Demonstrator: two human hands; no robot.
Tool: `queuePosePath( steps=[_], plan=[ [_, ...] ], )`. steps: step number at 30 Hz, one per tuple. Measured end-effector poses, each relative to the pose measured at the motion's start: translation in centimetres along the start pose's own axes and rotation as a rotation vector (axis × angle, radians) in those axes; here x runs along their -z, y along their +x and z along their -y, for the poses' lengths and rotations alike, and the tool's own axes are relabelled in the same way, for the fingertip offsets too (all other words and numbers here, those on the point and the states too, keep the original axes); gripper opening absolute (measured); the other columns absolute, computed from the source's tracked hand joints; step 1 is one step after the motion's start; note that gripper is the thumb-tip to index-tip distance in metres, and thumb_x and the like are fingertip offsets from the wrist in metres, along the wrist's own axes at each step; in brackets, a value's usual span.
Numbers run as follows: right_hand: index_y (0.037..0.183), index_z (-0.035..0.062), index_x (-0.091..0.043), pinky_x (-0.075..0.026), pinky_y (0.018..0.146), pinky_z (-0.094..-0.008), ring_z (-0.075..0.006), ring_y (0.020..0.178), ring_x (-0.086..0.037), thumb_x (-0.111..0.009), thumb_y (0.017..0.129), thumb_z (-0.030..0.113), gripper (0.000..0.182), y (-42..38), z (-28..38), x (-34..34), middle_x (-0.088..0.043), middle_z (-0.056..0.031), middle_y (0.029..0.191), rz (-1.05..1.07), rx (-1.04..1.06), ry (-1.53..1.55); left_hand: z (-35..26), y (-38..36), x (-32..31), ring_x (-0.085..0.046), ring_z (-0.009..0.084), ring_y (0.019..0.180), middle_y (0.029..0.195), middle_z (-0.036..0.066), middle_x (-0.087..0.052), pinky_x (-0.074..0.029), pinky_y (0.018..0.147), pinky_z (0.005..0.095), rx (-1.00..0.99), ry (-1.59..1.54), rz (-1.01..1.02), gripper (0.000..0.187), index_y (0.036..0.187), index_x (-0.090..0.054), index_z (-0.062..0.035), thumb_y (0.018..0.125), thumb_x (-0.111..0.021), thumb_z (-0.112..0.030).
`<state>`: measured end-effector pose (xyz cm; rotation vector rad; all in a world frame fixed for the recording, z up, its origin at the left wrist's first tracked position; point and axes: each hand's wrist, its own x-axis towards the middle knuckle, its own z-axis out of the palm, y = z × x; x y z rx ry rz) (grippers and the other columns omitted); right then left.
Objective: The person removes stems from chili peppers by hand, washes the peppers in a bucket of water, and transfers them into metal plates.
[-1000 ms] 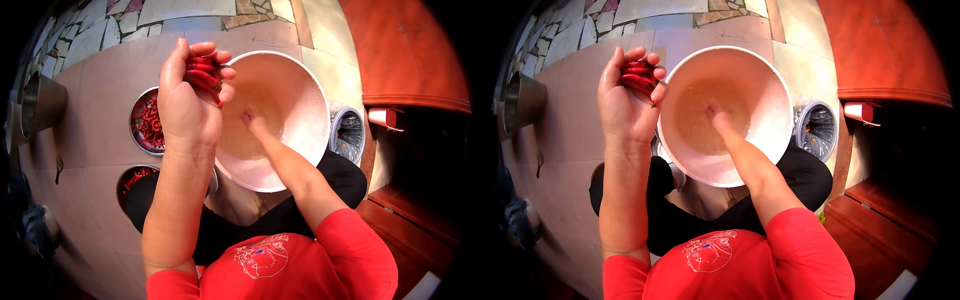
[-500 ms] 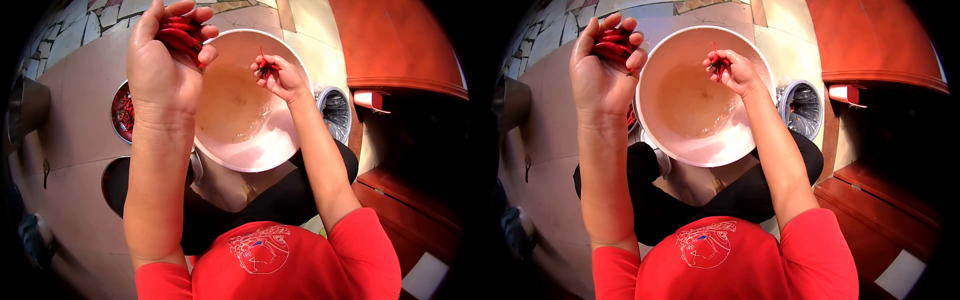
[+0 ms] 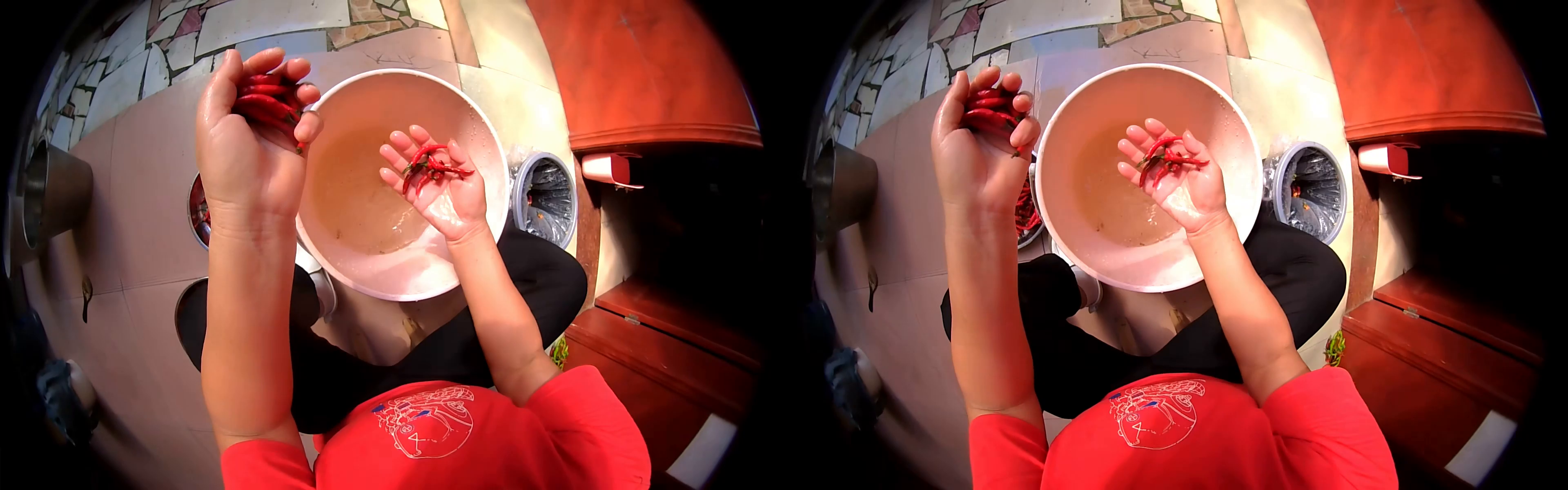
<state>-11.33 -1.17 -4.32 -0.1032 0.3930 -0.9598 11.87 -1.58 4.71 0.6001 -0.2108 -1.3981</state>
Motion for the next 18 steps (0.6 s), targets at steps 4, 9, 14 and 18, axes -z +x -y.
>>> queuePosePath(
  steps=[4,9,14,18],
  plan=[
    [0.128,0.0013,-0.047,-0.036,0.101,-0.0528,-0.0384,0.123,-0.043,-0.044,0.094,0.031,0.045,-0.3,0.0,-1.7,-0.047,-0.0213,0.131,0.012,0.026,-0.007,0.3,-0.2,-0.3,-0.055,0.0238,0.069,0.082,0.015,-0.061,-0.039,0.047,0.0280,0.013,0.014,-0.045,0.032,0.090,-0.058,-0.0001,0.095,-0.044,-0.028],
    [0.135,0.0004,-0.038,-0.028,0.107,-0.0536,-0.0390,0.130,-0.034,-0.044,0.092,0.025,0.050,-0.6,0.2,-2.4,-0.035,-0.0220,0.141,0.012,0.059,0.021,0.6,0.0,0.1,-0.055,0.0236,0.069,0.082,0.015,-0.061,-0.039,0.047,0.0278,0.027,0.012,-0.004,0.032,0.090,-0.058,-0.0003,0.095,-0.044,-0.028],
    [0.135,-0.0002,-0.038,-0.027,0.108,-0.0537,-0.0387,0.131,-0.034,-0.046,0.090,0.022,0.051,-1.1,0.2,-3.5,-0.034,-0.0222,0.142,-0.040,0.077,0.019,1.2,0.0,0.3,-0.055,0.0237,0.069,0.083,0.015,-0.061,-0.040,0.049,0.0287,0.052,0.016,-0.013,0.033,0.090,-0.058,0.0000,0.095,-0.044,-0.029],
    [0.135,-0.0005,-0.038,-0.029,0.108,-0.0522,-0.0389,0.129,-0.036,-0.046,0.089,0.018,0.050,-1.4,0.4,-4.5,-0.037,-0.0236,0.140,-0.023,0.102,0.024,2.9,-0.5,-0.2,-0.058,0.0257,0.077,0.090,0.016,-0.061,-0.046,0.057,0.0305,0.157,-0.078,-0.071,0.034,0.094,-0.058,-0.0003,0.096,-0.043,-0.031]
  ],
)
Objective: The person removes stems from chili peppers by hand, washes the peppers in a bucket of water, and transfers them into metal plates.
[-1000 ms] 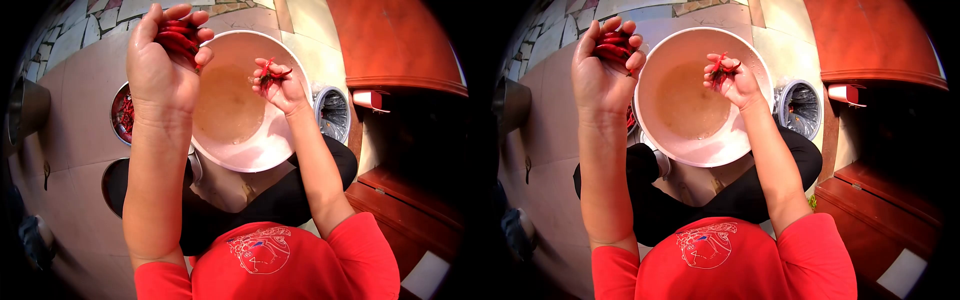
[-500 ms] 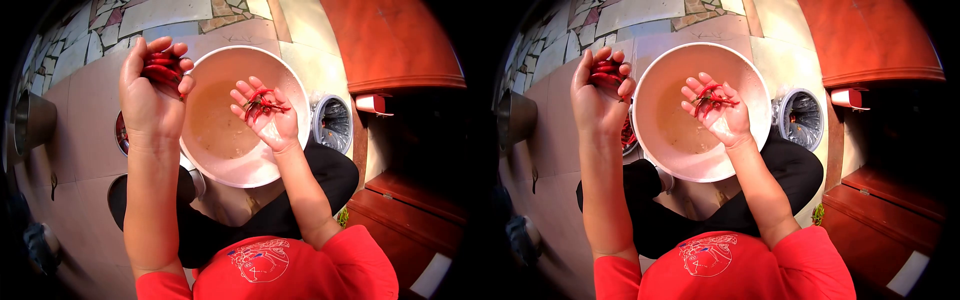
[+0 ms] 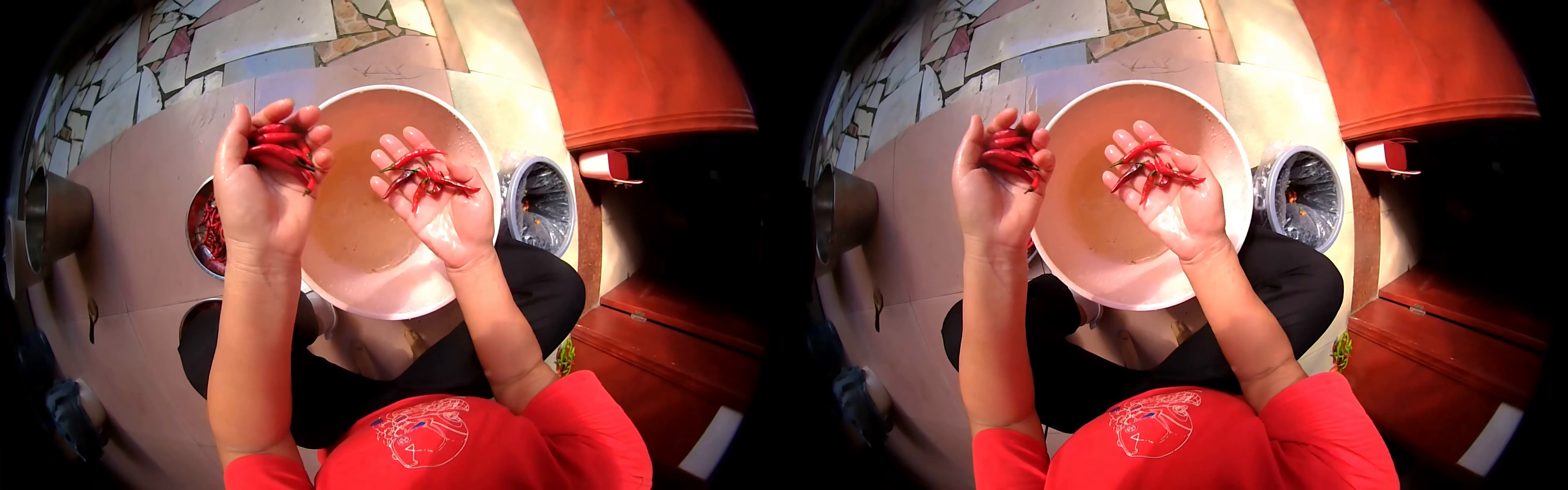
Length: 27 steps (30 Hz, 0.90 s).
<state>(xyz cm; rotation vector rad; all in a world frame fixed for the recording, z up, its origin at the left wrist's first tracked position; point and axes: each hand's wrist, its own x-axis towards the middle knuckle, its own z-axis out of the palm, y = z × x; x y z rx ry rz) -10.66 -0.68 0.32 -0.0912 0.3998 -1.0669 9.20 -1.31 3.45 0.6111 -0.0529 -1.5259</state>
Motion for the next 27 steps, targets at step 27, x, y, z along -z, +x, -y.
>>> queuePosePath(
  steps=[27],
  plan=[
    [0.133,-0.0014,-0.032,-0.025,0.109,-0.0449,-0.0345,0.122,-0.046,-0.026,0.093,0.060,0.073,-1.6,-2.1,-3.0,-0.053,-0.0251,0.122,0.136,0.861,-0.998,9.5,-2.8,-1.2,-0.052,0.0286,0.111,0.121,0.016,-0.055,-0.041,0.096,0.0411,0.372,-0.386,0.010,0.045,0.123,-0.050,-0.0034,0.097,-0.040,-0.038]
  ],
)
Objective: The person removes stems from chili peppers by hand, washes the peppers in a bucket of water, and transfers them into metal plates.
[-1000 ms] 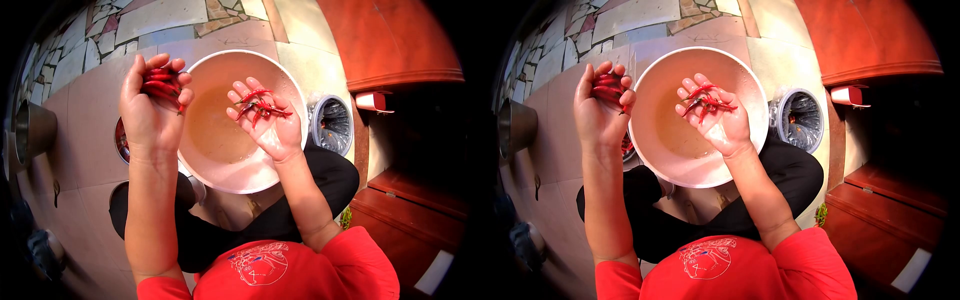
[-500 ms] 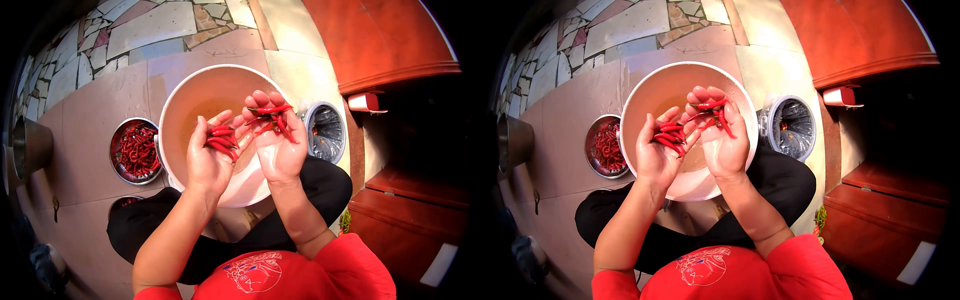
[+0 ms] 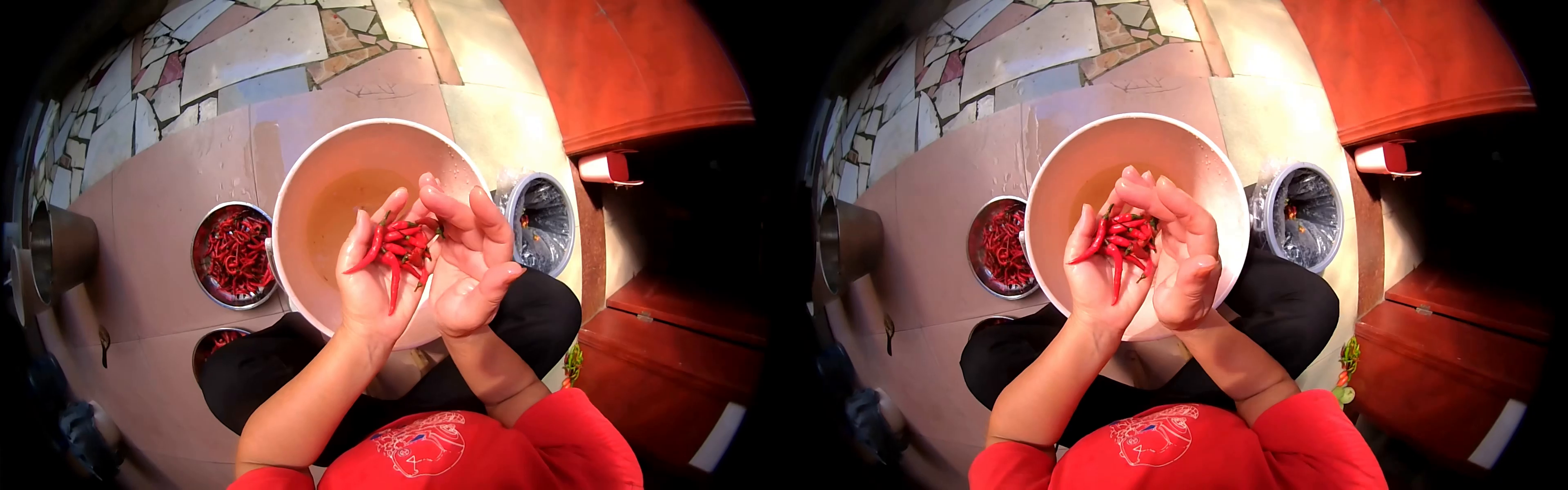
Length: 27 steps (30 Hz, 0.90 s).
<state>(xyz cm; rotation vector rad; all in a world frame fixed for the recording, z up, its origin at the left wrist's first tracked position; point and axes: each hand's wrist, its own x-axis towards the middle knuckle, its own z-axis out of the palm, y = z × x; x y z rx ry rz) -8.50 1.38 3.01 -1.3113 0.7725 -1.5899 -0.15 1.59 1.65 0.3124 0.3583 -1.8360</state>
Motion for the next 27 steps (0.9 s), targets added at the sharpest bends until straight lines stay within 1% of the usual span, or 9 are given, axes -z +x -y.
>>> queuePosePath(
  steps=[7,9,15,18,20,21,22,24,27],
  plan=[
    [0.135,0.0044,-0.034,-0.035,0.104,-0.0481,-0.0371,0.121,-0.046,-0.021,0.097,0.052,0.062,2.5,1.2,-0.7,-0.051,-0.0247,0.123,-0.034,-0.082,0.097,-1.0,0.6,-0.7,-0.053,0.0279,0.108,0.119,0.016,-0.056,-0.044,0.089,0.0387,0.020,-0.086,0.025,0.044,0.123,-0.050,-0.0062,0.095,-0.044,-0.039],
    [0.133,0.0008,-0.033,-0.033,0.106,-0.0460,-0.0342,0.121,-0.047,-0.032,0.096,0.052,0.063,3.2,1.5,-1.0,-0.049,-0.0257,0.125,-0.001,-0.148,0.309,-1.5,0.8,-1.0,-0.053,0.0281,0.110,0.119,0.016,-0.057,-0.044,0.090,0.0389,0.022,-0.124,0.068,0.044,0.123,-0.050,-0.0059,0.094,-0.044,-0.039],
    [0.130,0.0001,-0.037,-0.037,0.104,-0.0450,-0.0321,0.118,-0.050,-0.033,0.099,0.040,0.050,6.8,2.6,-2.5,-0.051,-0.0224,0.122,0.021,-0.384,0.449,-2.3,1.3,-1.6,-0.051,0.0306,0.115,0.122,0.017,-0.054,-0.039,0.098,0.0455,-0.006,-0.138,0.049,0.046,0.124,-0.049,-0.0044,0.095,-0.043,-0.039],
    [0.125,-0.0009,-0.042,-0.042,0.099,-0.0401,-0.0275,0.112,-0.054,-0.043,0.098,0.028,0.040,8.7,4.4,-2.3,-0.055,-0.0183,0.117,0.030,-0.417,0.417,-2.5,1.4,-1.0,-0.050,0.0330,0.115,0.125,0.019,-0.051,-0.039,0.099,0.0485,0.071,-0.306,0.289,0.046,0.124,-0.048,-0.0049,0.095,-0.041,-0.040],
    [0.112,-0.0009,-0.054,-0.047,0.089,-0.0348,-0.0232,0.103,-0.058,-0.058,0.091,0.013,0.026,9.7,5.6,-0.8,-0.060,-0.0135,0.107,0.281,-0.331,-0.228,-2.4,1.0,-2.0,-0.049,0.0357,0.117,0.128,0.020,-0.049,-0.040,0.098,0.0498,0.004,-0.167,0.148,0.047,0.125,-0.048,-0.0053,0.095,-0.040,-0.041],
    [0.096,0.0013,-0.063,-0.049,0.078,-0.0317,-0.0220,0.094,-0.059,-0.067,0.080,0.002,0.017,10.4,5.1,0.0,-0.061,-0.0108,0.098,0.426,-0.047,-0.521,-2.5,1.0,-2.0,-0.049,0.0357,0.117,0.128,0.020,-0.049,-0.040,0.098,0.0498,0.004,-0.169,0.154,0.047,0.125,-0.048,-0.0053,0.095,-0.040,-0.041],
    [0.089,0.0035,-0.066,-0.049,0.076,-0.0320,-0.0240,0.091,-0.059,-0.070,0.073,0.002,0.017,10.7,6.2,0.5,-0.061,-0.0104,0.094,0.585,0.087,-0.777,-2.7,1.1,-1.8,-0.048,0.0365,0.117,0.128,0.020,-0.049,-0.041,0.098,0.0501,0.010,-0.175,0.172,0.047,0.125,-0.048,-0.0054,0.095,-0.040,-0.041],
    [0.090,0.0071,-0.067,-0.047,0.077,-0.0330,-0.0241,0.087,-0.058,-0.073,0.069,0.004,0.022,10.0,5.8,1.6,-0.059,-0.0079,0.092,0.734,0.081,-0.826,-2.8,1.2,-1.7,-0.048,0.0373,0.118,0.129,0.021,-0.048,-0.041,0.098,0.0504,0.003,-0.187,0.192,0.046,0.125,-0.048,-0.0056,0.095,-0.039,-0.041],
    [0.090,0.0107,-0.068,-0.045,0.074,-0.0338,-0.0227,0.082,-0.056,-0.074,0.067,0.007,0.024,8.4,5.0,1.9,-0.057,-0.0045,0.090,0.717,0.091,-0.849,-2.8,1.2,-1.6,-0.047,0.0372,0.120,0.129,0.021,-0.049,-0.040,0.099,0.0495,0.004,-0.165,0.216,0.045,0.124,-0.049,-0.0057,0.096,-0.039,-0.039]
  ],
)
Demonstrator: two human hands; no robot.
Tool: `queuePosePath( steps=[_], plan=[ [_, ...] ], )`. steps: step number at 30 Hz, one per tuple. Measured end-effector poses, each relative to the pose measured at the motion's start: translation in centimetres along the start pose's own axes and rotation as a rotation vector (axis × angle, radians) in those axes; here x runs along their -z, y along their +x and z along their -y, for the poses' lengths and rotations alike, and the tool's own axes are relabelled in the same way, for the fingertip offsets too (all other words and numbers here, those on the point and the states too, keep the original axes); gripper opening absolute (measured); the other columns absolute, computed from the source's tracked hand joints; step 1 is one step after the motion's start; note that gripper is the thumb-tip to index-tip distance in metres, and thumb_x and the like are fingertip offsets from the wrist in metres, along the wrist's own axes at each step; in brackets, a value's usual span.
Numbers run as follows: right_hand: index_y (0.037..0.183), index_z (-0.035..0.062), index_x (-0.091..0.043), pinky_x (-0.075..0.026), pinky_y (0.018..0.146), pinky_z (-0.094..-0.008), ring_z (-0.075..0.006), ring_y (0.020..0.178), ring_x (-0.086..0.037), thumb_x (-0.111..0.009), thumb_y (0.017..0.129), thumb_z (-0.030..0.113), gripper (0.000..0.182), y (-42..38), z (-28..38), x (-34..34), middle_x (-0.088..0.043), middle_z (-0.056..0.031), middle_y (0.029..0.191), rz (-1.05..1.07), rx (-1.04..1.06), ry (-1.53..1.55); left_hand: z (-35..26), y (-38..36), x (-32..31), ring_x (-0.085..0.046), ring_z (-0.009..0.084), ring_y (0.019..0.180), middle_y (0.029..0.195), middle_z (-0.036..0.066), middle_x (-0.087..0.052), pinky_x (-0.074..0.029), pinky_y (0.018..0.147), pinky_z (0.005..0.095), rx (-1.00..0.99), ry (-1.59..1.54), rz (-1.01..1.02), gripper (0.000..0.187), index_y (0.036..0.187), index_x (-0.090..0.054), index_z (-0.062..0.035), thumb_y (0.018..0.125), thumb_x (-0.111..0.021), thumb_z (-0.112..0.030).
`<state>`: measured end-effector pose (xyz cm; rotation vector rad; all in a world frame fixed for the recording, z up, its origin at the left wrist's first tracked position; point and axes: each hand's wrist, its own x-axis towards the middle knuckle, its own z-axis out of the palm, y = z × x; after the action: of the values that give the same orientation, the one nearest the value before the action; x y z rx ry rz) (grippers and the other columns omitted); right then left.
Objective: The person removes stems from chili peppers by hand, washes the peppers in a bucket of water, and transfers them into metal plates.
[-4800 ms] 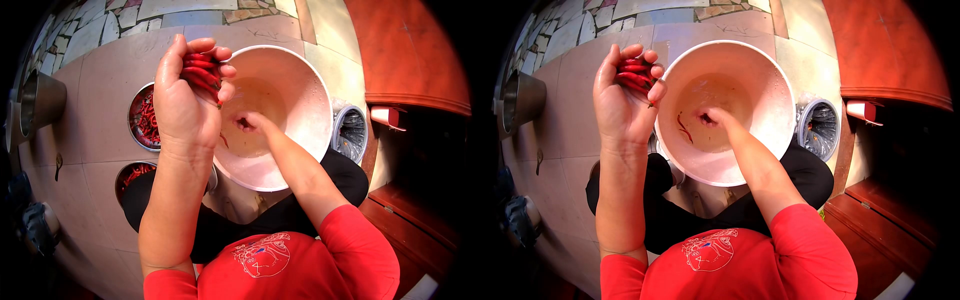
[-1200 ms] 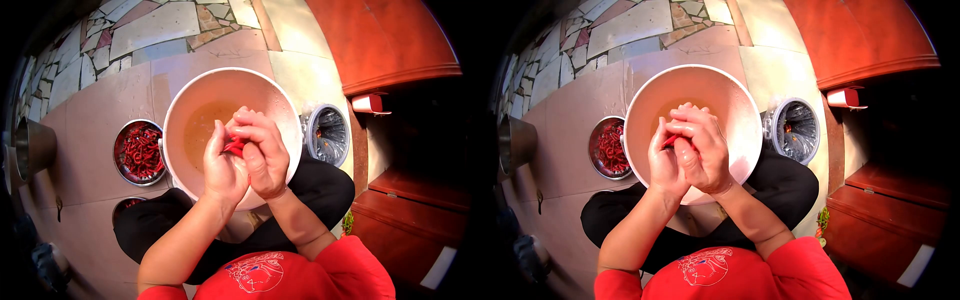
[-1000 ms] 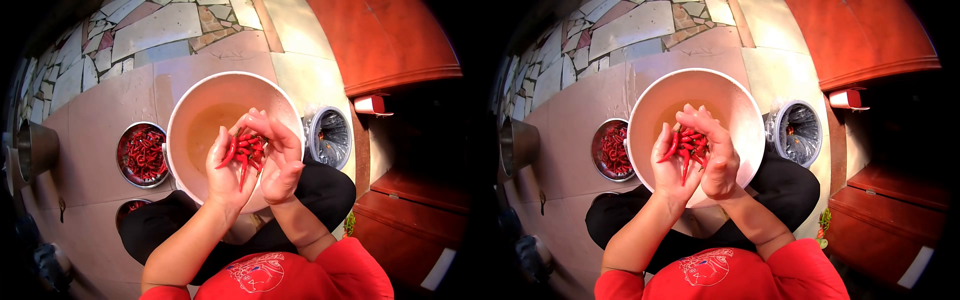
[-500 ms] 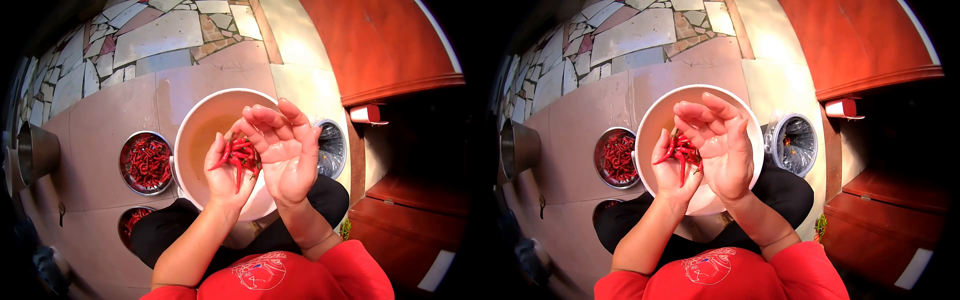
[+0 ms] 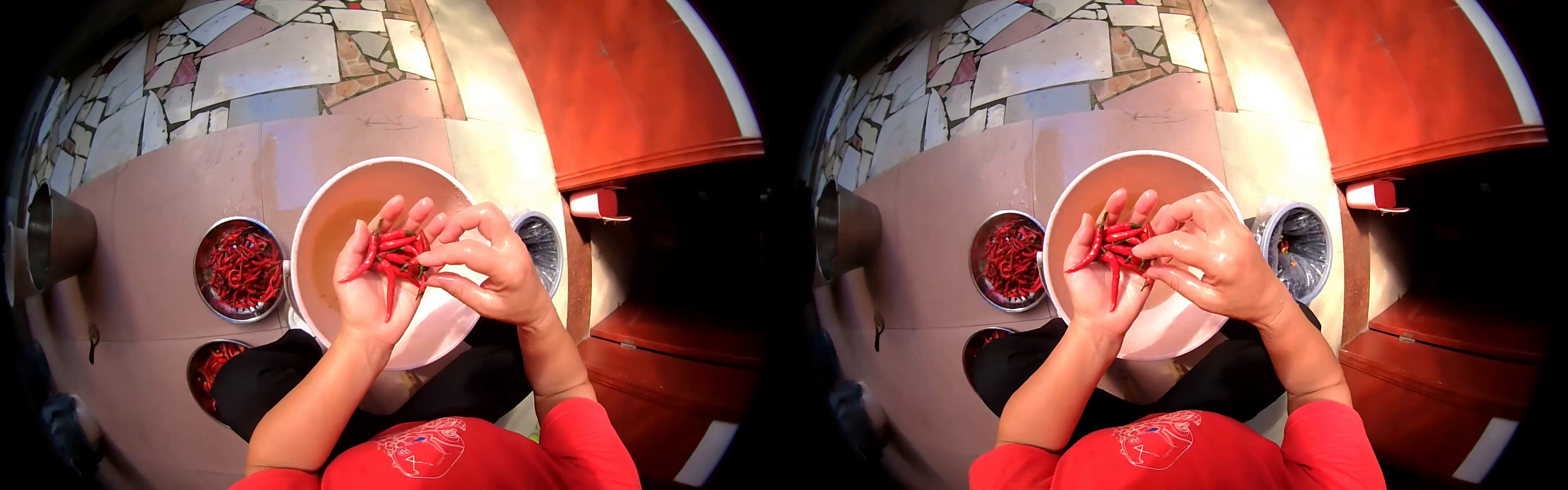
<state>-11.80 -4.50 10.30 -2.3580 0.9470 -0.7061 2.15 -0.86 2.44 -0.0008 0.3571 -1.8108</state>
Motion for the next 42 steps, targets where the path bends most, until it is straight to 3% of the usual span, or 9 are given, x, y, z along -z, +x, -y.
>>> queuePosePath(
  steps=[3,11,15,21,24,30,34,41,42],
  plan=[
    [0.090,0.0132,-0.068,-0.043,0.070,-0.0341,-0.0222,0.079,-0.054,-0.074,0.068,0.010,0.022,-0.2,0.2,-0.2,-0.056,-0.0025,0.090,0.142,0.041,-0.136,0.3,-0.2,-0.5,-0.044,0.0372,0.122,0.130,0.021,-0.048,-0.039,0.101,0.0484,-0.031,0.066,-0.070,0.044,0.124,-0.050,-0.0057,0.095,-0.040,-0.038],
    [0.085,0.0084,-0.066,-0.043,0.065,-0.0340,-0.0244,0.072,-0.057,-0.071,0.070,0.007,0.016,-0.5,0.2,0.7,-0.058,-0.0060,0.077,-0.160,-0.046,-0.089,0.7,-0.2,0.3,-0.039,0.0365,0.128,0.135,0.019,-0.044,-0.037,0.102,0.0474,0.070,0.059,-0.032,0.043,0.125,-0.050,-0.0060,0.095,-0.041,-0.035],
    [0.086,0.0083,-0.066,-0.044,0.064,-0.0343,-0.0249,0.070,-0.058,-0.068,0.073,0.007,0.013,-0.6,1.0,1.4,-0.057,-0.0060,0.071,-0.045,-0.203,-0.204,1.1,-0.3,0.4,-0.040,0.0354,0.127,0.137,0.019,-0.043,-0.037,0.102,0.0469,0.081,0.098,-0.083,0.044,0.127,-0.049,-0.0062,0.095,-0.040,-0.035],
    [0.086,0.0078,-0.066,-0.048,0.065,-0.0334,-0.0250,0.072,-0.058,-0.069,0.072,0.007,0.014,-0.6,-0.1,0.0,-0.057,-0.0079,0.085,-0.190,-0.161,-0.140,1.2,-0.2,0.5,-0.042,0.0343,0.125,0.139,0.019,-0.040,-0.037,0.102,0.0462,0.109,0.048,-0.049,0.046,0.131,-0.045,-0.0069,0.096,-0.037,-0.035],
    [0.086,0.0082,-0.065,-0.048,0.065,-0.0337,-0.0237,0.076,-0.058,-0.070,0.071,0.008,0.017,-0.9,0.1,1.2,-0.056,-0.0067,0.086,0.054,-0.114,-0.101,1.0,-0.2,0.1,-0.041,0.0342,0.125,0.140,0.019,-0.038,-0.036,0.103,0.0465,0.085,0.027,-0.034,0.045,0.131,-0.046,-0.0075,0.096,-0.035,-0.035],
    [0.081,0.0080,-0.066,-0.047,0.069,-0.0343,-0.0249,0.078,-0.058,-0.075,0.066,0.006,0.018,-0.8,0.5,0.4,-0.057,-0.0065,0.083,0.067,-0.144,-0.210,1.0,-0.1,-0.1,-0.038,0.0352,0.128,0.142,0.020,-0.036,-0.033,0.105,0.0479,0.046,0.019,-0.018,0.045,0.131,-0.045,-0.0077,0.096,-0.035,-0.034],
    [0.083,0.0079,-0.065,-0.047,0.068,-0.0355,-0.0254,0.078,-0.057,-0.072,0.069,0.009,0.016,-0.9,0.0,0.5,-0.056,-0.0065,0.084,0.095,-0.083,-0.177,0.8,-0.1,-0.1,-0.037,0.0374,0.128,0.141,0.021,-0.036,-0.032,0.106,0.0492,0.059,0.003,-0.018,0.046,0.132,-0.044,-0.0068,0.096,-0.035,-0.034],
    [0.088,0.0028,-0.066,-0.049,0.071,-0.0273,-0.0178,0.086,-0.061,-0.069,0.078,0.004,0.010,-1.6,-0.9,2.2,-0.062,-0.0068,0.089,0.132,-0.200,0.245,0.7,-0.1,0.2,-0.037,0.0405,0.128,0.138,0.020,-0.038,-0.034,0.104,0.0549,0.027,0.050,-0.039,0.046,0.131,-0.043,-0.0070,0.096,-0.041,-0.037],
    [0.090,0.0012,-0.064,-0.049,0.073,-0.0254,-0.0155,0.085,-0.061,-0.068,0.080,0.004,0.011,-2.0,-1.1,2.0,-0.063,-0.0059,0.088,0.057,-0.365,0.523,0.8,-0.1,0.2,-0.037,0.0405,0.128,0.138,0.020,-0.038,-0.034,0.104,0.0549,0.029,0.050,-0.041,0.046,0.131,-0.043,-0.0070,0.096,-0.041,-0.037]
  ],
)
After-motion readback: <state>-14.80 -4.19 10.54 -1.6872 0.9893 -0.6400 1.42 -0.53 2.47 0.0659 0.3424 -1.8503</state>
